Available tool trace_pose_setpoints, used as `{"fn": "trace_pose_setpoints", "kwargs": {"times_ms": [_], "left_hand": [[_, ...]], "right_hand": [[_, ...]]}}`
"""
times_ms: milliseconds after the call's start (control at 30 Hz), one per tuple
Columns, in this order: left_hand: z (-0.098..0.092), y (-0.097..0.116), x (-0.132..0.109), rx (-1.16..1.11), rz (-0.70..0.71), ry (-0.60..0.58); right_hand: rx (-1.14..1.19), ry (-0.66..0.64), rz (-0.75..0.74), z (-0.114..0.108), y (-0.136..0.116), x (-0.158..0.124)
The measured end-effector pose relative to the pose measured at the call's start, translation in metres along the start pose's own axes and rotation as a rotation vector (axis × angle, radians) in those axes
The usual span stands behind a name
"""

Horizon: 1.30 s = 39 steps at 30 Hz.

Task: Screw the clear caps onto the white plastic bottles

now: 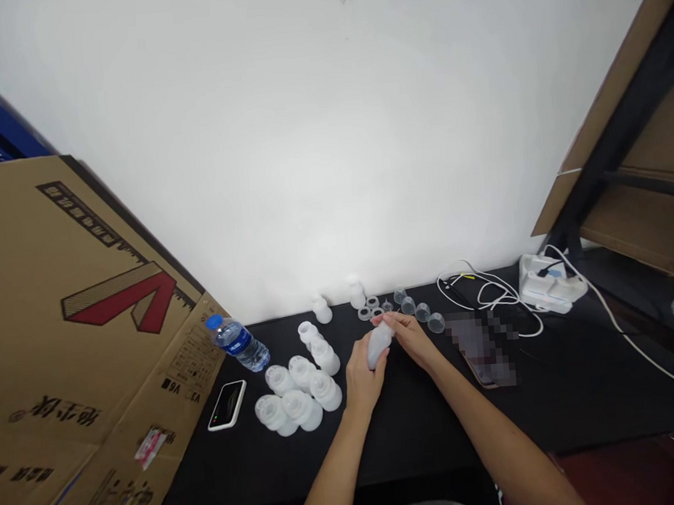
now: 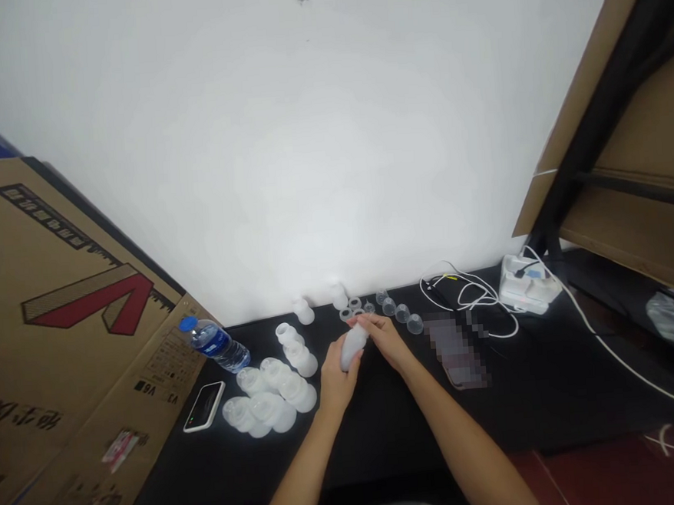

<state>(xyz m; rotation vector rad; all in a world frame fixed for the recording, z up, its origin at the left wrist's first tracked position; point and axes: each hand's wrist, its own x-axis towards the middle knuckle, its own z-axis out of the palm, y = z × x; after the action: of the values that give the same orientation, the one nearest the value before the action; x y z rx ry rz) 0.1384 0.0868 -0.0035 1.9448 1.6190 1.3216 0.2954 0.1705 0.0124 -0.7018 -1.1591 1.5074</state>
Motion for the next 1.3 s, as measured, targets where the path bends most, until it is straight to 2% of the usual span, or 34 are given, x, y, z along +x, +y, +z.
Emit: {"fn": "trace_pose_setpoints", "kwargs": {"times_ms": [167, 400, 500, 567, 667, 767, 833, 967, 1133, 1200, 1300], "left_hand": [[0.000, -0.003, -0.001, -0.063, -0.069, -0.010], [0.003, 0.002, 0.000, -0.013, -0.027, 0.066], [0.002, 0.003, 0.001, -0.014, -0.047, 0.056], [0.000, 0.001, 0.001, -0.027, -0.089, 0.042], [-0.001, -0.003, 0.002, -0.034, -0.157, 0.057], [-0.001, -0.005, 0.003, -0.035, -0.180, 0.070], [-0.001, -0.005, 0.003, -0.036, -0.174, 0.075], [-0.001, -0.002, 0.003, -0.041, -0.163, 0.077], [-0.003, 0.001, 0.004, -0.053, -0.155, 0.079], [-0.003, 0.002, 0.004, -0.055, -0.157, 0.072], [-0.003, 0.004, 0.005, -0.051, -0.137, 0.051]], "right_hand": [[0.013, -0.140, -0.018, 0.000, -0.005, -0.004], [-0.099, -0.054, -0.079, 0.007, -0.006, -0.005], [-0.178, -0.032, -0.112, 0.005, -0.006, -0.004], [-0.338, 0.044, -0.205, 0.000, -0.009, -0.002], [-0.692, 0.255, -0.368, -0.015, -0.011, 0.001], [-0.997, 0.395, -0.402, -0.030, -0.009, 0.004], [-1.141, 0.423, -0.388, -0.037, -0.005, 0.005], [-1.312, 0.397, -0.360, -0.043, 0.002, 0.004], [-1.293, 0.382, -0.382, -0.041, 0.001, 0.004], [-1.175, 0.413, -0.421, -0.040, -0.004, 0.004], [-0.861, 0.545, -0.475, -0.039, -0.011, 0.005]]}}
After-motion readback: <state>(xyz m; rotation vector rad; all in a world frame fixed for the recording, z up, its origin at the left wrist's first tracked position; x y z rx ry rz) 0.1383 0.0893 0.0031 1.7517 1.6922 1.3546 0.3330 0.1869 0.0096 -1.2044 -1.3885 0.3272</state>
